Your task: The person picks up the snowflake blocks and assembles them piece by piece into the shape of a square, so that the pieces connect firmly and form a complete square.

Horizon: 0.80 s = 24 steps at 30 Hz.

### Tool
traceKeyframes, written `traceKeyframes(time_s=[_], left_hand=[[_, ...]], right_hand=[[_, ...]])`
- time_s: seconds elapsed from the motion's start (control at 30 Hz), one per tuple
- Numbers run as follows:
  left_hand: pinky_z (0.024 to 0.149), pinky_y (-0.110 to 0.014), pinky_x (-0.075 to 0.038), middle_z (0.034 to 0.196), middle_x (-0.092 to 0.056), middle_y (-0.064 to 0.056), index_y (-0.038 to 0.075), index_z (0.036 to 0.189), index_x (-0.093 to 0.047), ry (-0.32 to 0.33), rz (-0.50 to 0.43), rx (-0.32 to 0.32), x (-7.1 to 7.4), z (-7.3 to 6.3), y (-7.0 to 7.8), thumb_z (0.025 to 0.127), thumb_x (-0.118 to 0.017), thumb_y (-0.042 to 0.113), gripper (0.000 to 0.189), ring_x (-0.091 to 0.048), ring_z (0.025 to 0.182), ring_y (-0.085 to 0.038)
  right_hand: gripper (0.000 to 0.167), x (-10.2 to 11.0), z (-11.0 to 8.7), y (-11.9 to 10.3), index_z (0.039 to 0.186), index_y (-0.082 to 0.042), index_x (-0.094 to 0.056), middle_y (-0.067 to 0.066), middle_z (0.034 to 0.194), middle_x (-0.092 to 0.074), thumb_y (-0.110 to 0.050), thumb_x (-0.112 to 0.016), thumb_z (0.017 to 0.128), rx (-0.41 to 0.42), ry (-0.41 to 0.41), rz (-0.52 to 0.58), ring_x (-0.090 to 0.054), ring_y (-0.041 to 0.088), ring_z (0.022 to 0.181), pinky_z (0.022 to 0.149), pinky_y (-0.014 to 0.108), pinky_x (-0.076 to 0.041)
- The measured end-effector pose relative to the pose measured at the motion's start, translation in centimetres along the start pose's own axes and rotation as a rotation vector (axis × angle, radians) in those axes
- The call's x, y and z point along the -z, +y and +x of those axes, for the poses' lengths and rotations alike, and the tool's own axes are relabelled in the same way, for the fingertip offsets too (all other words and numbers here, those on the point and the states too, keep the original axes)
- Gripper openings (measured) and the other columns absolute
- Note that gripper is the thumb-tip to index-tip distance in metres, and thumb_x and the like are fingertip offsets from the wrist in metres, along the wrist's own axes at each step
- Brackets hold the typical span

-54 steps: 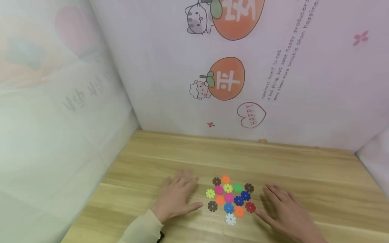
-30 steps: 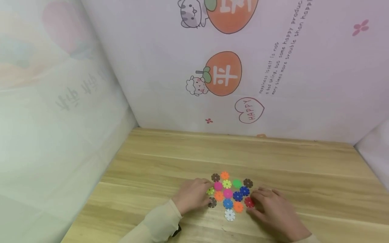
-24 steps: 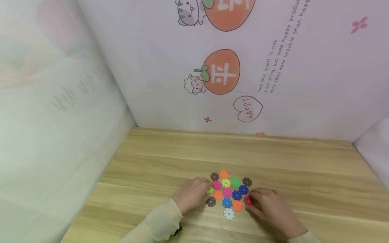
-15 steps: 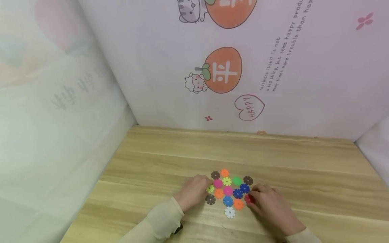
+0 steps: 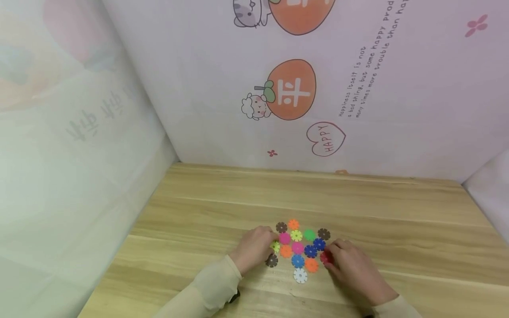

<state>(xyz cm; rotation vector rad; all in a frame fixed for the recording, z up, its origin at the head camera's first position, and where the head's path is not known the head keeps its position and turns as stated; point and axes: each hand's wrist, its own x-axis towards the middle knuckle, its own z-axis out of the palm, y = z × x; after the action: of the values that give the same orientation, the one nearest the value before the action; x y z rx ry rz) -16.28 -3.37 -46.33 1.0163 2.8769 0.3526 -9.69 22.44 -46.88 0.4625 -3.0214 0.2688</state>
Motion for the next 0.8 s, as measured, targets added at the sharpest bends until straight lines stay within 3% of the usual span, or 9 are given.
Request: traceKeyframes(time_s=[0.33,0.6,0.8], left_hand=[[0.076,-0.016,-0.053,0.095,-0.067,-0.002,0.01,0.106,-0.075,-0.019,-0.154,0.048,0.1,-0.3,-0.2,0.077,-0.08,0.004,0.03,-0.061,0.083,-0.01],[0.08,-0.02,-0.054,0.097,-0.072,-0.001,0.01,0.101,-0.074,-0.017,-0.234,0.058,0.5,-0.4,-0.5,0.08,-0.078,0.003,0.022,-0.064,0.086,-0.01],[0.072,-0.015,-0.052,0.093,-0.073,0.0,0.009,0.1,-0.074,-0.031,-0.348,0.098,0.4,-0.5,-1.1,0.081,-0.076,0.002,0.02,-0.061,0.078,-0.005]], right_hand=[[0.024,-0.1,0.2,0.0,0.097,-0.007,-0.072,0.002,0.091,-0.062,-0.019,-0.082,0.078,-0.031,-0.05,0.103,-0.059,0.014,0.082,0.075,0.037,-0.056],[0.043,-0.1,0.4,0.2,0.113,0.001,-0.067,0.009,0.1,-0.066,-0.022,-0.081,0.079,-0.082,-0.07,0.138,-0.064,0.021,0.09,0.081,0.042,-0.057],[0.039,-0.1,0.5,0.2,0.109,0.0,-0.07,0.006,0.094,-0.063,-0.024,-0.081,0.08,-0.092,-0.08,0.126,-0.061,0.017,0.083,0.075,0.039,-0.057]])
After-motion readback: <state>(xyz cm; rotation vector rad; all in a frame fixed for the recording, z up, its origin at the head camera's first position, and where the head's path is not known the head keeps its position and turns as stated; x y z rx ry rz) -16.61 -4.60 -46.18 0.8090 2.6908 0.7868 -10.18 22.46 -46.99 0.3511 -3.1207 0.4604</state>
